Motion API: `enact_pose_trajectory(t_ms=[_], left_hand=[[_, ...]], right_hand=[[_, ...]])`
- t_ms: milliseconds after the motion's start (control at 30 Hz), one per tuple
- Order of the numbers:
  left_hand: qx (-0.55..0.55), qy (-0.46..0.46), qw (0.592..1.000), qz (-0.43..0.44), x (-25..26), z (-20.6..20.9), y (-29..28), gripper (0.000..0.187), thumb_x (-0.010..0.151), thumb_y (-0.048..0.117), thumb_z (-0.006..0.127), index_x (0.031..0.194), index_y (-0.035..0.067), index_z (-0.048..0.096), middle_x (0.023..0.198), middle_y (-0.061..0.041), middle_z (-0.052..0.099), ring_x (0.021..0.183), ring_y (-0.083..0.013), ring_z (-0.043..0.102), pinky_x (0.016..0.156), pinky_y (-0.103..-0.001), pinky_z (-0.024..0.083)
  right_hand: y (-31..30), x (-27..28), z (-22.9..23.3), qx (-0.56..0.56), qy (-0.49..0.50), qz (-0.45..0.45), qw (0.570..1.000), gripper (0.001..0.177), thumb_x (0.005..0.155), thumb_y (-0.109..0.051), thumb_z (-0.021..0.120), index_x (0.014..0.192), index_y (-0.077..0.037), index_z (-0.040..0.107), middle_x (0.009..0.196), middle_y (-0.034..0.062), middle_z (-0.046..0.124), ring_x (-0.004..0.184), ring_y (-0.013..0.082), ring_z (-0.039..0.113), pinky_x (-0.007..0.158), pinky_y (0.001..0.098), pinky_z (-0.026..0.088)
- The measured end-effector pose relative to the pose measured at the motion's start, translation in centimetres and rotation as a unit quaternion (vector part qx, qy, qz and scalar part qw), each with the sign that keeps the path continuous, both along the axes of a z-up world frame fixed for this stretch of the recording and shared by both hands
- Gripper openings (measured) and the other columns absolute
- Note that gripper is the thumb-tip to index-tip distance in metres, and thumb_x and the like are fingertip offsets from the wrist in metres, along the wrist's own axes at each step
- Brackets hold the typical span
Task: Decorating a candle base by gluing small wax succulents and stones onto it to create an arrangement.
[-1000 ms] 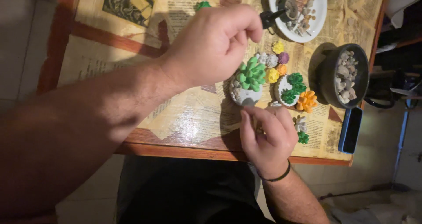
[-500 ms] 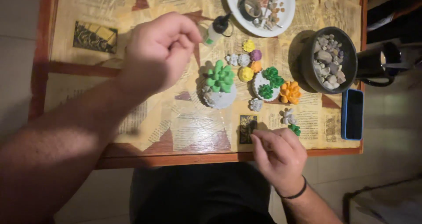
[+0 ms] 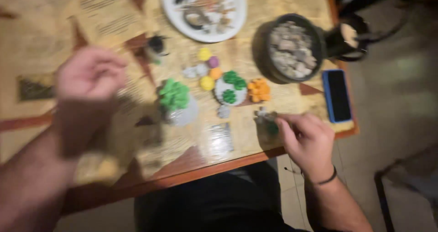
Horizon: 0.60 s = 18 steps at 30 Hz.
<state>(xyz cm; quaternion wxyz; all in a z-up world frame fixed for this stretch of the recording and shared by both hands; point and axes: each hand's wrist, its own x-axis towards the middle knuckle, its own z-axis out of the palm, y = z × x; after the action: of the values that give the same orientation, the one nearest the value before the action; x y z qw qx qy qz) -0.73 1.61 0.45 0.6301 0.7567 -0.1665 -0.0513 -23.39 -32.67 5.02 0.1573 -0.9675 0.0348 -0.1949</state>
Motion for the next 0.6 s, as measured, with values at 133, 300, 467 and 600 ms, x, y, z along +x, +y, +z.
enact_pose_trajectory(t_ms=[133,300,467,600], left_hand=[[-0.045,0.027,0.999,0.014,0.0,-1.1,-0.1,0.028,0.091,-0.01,0.041,0.106,0.0,0.063,0.081,-0.007,0.059,0.074,-0.0105,0.055,0.073,-0.019,0.042],[-0.035,-0.025,0.999,-0.031,0.5,-1.9,0.9,0.025,0.097,-0.02,0.047,0.117,-0.01,0.06,0.089,-0.015,0.06,0.083,-0.0187,0.058,0.085,-0.027,0.049],[-0.036,-0.032,0.999,-0.008,0.6,-3.6,0.9,0.027,0.098,-0.019,0.039,0.116,-0.008,0.056,0.087,-0.015,0.059,0.079,-0.0166,0.056,0.084,-0.026,0.046],[-0.039,-0.024,0.999,0.009,0.9,-4.2,0.8,0.028,0.097,-0.02,0.037,0.116,-0.01,0.054,0.086,-0.019,0.057,0.08,-0.0183,0.056,0.086,-0.024,0.045]], right_hand=[[-3.8,0.9,1.5,-0.025,0.022,-0.05,0.998,0.012,0.098,-0.016,0.076,0.091,-0.006,0.079,0.076,0.0081,0.069,0.067,0.0214,0.063,0.065,0.0351,0.048],[-9.0,3.0,2.9,-0.168,0.044,-0.124,0.977,0.01,0.101,-0.02,0.076,0.1,-0.013,0.083,0.095,0.0047,0.079,0.079,0.0232,0.07,0.069,0.0395,0.053],[-11.8,6.7,3.8,-0.188,0.032,-0.109,0.975,0.008,0.098,-0.018,0.076,0.101,-0.016,0.083,0.099,0.0017,0.079,0.087,0.0235,0.071,0.065,0.0395,0.054],[-13.7,9.3,3.4,-0.209,0.068,-0.064,0.973,0.02,0.093,-0.014,0.071,0.108,-0.022,0.082,0.102,-0.0001,0.078,0.094,0.0267,0.071,0.064,0.0445,0.056]])
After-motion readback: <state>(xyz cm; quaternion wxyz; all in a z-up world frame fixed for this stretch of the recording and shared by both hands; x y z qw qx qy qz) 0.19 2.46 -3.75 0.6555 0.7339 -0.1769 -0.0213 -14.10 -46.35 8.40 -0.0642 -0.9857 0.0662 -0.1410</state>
